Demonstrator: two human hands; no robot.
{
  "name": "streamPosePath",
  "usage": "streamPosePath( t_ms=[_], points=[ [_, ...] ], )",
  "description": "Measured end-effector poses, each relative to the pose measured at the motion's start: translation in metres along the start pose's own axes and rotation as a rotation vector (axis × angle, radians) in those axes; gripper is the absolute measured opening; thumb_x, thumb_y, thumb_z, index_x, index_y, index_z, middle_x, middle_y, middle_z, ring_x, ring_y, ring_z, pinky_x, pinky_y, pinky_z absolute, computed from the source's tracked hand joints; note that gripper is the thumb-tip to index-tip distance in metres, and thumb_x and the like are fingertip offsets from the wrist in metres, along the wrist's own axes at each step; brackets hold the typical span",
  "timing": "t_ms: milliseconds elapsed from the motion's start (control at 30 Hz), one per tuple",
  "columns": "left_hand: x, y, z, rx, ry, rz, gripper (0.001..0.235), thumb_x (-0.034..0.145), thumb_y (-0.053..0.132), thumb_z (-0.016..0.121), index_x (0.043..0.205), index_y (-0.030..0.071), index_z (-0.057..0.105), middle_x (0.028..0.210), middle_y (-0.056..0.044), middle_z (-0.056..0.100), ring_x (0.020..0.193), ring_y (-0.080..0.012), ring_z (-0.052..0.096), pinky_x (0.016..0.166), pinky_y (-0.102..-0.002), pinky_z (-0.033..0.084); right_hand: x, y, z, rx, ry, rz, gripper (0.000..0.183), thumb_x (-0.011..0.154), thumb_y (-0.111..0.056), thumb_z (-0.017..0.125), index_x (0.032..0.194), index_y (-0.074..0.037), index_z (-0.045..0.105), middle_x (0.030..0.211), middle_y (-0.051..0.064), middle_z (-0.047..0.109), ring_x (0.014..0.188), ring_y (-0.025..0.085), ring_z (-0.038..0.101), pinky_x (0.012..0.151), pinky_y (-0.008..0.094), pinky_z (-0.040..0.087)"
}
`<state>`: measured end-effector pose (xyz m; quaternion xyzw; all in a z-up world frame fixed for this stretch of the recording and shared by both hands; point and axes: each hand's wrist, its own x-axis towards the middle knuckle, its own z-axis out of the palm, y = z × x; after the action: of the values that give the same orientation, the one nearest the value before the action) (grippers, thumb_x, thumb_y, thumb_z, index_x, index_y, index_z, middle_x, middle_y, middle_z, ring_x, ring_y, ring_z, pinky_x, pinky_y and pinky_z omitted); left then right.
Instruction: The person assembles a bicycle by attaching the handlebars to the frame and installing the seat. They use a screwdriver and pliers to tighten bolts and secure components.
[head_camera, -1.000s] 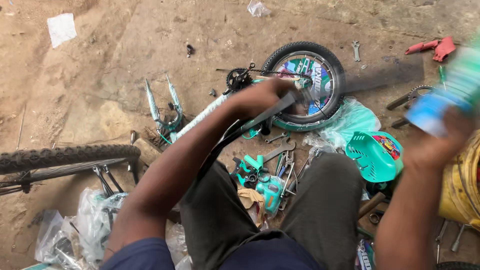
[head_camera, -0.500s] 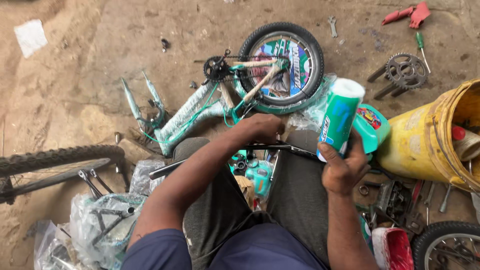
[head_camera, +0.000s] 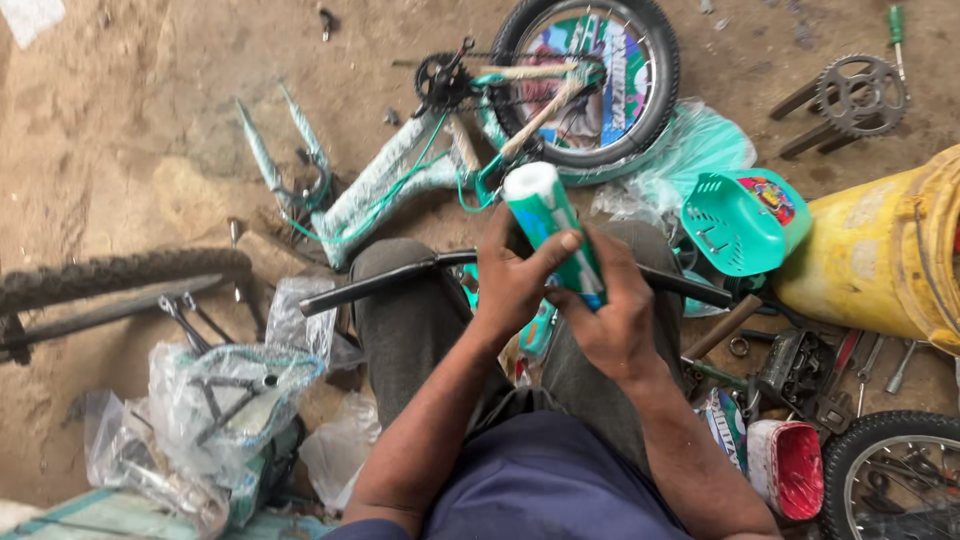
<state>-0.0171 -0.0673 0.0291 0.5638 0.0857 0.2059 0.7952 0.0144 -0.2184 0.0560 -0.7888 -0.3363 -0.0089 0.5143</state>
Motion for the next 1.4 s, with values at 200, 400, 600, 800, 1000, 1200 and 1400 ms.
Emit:
streamPosePath(
  t_ms=[200,400,600,800,1000,1200,1400],
  points=[
    [-0.013,-0.021,-0.022,-0.326,-0.040,-0.038,0.048,0.100,0.031,0.070,0.135,0.000,0.058,0.123,-0.008,0.069,0.113,-0.0164,0.067,0.102,-0.033,0.054,0.007,0.001,0.003,-0.023,-0.015,-0.077,0.038,0.095,-0.012,0.078,0.128,0.000,0.065,0.129,0.015,0.066,0.119,0.029,0.068,0.102,0.037,0.055],
    [-0.025,-0.057,-0.021,-0.120,0.021,-0.066,0.051,0.111,0.046,0.048,0.125,0.001,0.068,0.105,-0.003,0.070,0.091,-0.0093,0.061,0.081,-0.026,0.051,0.003,-0.008,0.012,-0.011,0.038,0.017,0.031,0.093,-0.011,0.081,0.120,-0.003,0.069,0.120,0.011,0.069,0.105,0.021,0.069,0.093,0.033,0.057],
    [-0.017,-0.055,-0.035,-0.018,-0.330,-0.344,0.054,0.111,0.047,0.053,0.110,-0.003,0.073,0.093,-0.007,0.067,0.086,-0.0112,0.056,0.076,-0.030,0.050,0.019,-0.003,-0.007,0.147,-0.035,-0.069,0.066,0.083,-0.017,0.081,0.138,-0.001,0.048,0.135,0.010,0.054,0.116,0.018,0.059,0.100,0.030,0.052],
    [-0.012,-0.016,-0.039,-0.494,-0.311,-0.377,0.072,0.094,0.062,0.046,0.134,0.004,0.060,0.117,-0.006,0.072,0.103,-0.0209,0.066,0.086,-0.040,0.054,0.007,0.025,-0.010,0.441,0.164,0.142,0.045,0.092,-0.012,0.084,0.130,-0.002,0.062,0.119,0.007,0.069,0.108,0.017,0.066,0.101,0.031,0.056],
    [-0.016,-0.020,-0.033,-0.441,-0.132,-0.067,0.060,0.092,0.032,0.078,0.136,-0.002,0.055,0.123,-0.010,0.069,0.112,-0.0231,0.068,0.098,-0.044,0.057,-0.009,0.016,0.003,0.078,0.084,0.095,0.032,0.091,-0.014,0.082,0.115,-0.003,0.064,0.110,0.006,0.068,0.101,0.016,0.066,0.091,0.030,0.055],
    [-0.029,-0.038,-0.030,-0.164,-0.050,-0.113,0.044,0.087,0.017,0.086,0.121,-0.001,0.064,0.108,-0.008,0.074,0.101,-0.0152,0.070,0.093,-0.033,0.058,-0.003,-0.006,0.008,0.012,0.006,-0.032,0.033,0.097,-0.013,0.075,0.125,0.001,0.065,0.118,0.014,0.067,0.107,0.022,0.068,0.093,0.032,0.055],
    [-0.028,-0.036,-0.032,-0.123,-0.048,-0.066,0.045,0.086,0.020,0.087,0.118,0.000,0.064,0.106,-0.007,0.073,0.100,-0.0135,0.070,0.091,-0.032,0.058,-0.004,0.004,0.012,-0.044,0.038,-0.113,0.023,0.101,-0.010,0.071,0.121,0.001,0.067,0.116,0.016,0.070,0.103,0.024,0.071,0.089,0.032,0.058]
  ],
)
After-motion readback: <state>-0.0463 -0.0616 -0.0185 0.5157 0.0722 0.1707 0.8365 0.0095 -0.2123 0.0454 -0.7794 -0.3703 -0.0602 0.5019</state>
